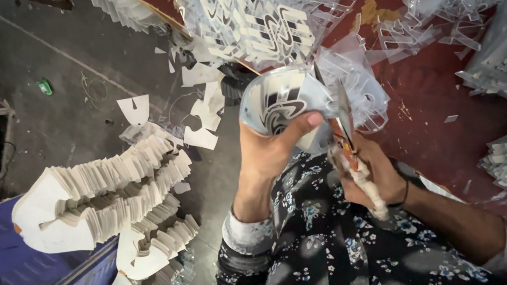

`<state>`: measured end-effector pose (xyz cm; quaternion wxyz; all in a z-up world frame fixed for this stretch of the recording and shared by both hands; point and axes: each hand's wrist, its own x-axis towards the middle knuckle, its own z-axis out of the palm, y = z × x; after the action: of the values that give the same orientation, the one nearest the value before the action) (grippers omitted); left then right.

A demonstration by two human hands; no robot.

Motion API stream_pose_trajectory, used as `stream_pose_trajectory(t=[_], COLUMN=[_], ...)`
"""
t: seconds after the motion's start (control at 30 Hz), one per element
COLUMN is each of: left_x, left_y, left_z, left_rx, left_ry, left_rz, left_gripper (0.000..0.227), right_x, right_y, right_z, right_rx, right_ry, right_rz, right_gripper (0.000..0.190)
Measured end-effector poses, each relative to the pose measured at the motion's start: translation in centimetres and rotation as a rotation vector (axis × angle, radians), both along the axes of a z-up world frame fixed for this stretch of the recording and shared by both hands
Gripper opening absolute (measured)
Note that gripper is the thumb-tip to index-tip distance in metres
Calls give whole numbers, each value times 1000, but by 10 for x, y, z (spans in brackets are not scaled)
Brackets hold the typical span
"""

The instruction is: The person uses scissors to trim the edges of small, clear plastic bags containing white items. They repeatedly pick up stacks of these bags, cut them, and place them on a table. The workspace is cluttered with stacks of similar items and plastic scraps.

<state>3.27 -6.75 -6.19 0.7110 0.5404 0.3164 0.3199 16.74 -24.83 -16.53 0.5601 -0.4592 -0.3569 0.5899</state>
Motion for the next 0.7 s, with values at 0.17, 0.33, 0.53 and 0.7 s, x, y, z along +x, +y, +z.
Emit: stream_pose_trajectory(t=[0.17,0.33,0.53,0.7], left_x=[0,-2,1,0], left_y=[-4,0,5,-5], left_z=[-5,-8,0,-3], left_rx=[-49,-85,-48,-51], left_ry=[39,62,60,60], left_rz=[-34,-56,-50,-149], left_gripper=[50,48,53,50], right_x=[7,-9,-3,-1], right_y=[12,-23,0,14], right_z=[28,-50,-6,26], right_rx=[199,245,-58,237], right_ry=[-148,-75,113,-174], right_rz=[53,-32,-1,-35], right_gripper=[67,49,42,60])
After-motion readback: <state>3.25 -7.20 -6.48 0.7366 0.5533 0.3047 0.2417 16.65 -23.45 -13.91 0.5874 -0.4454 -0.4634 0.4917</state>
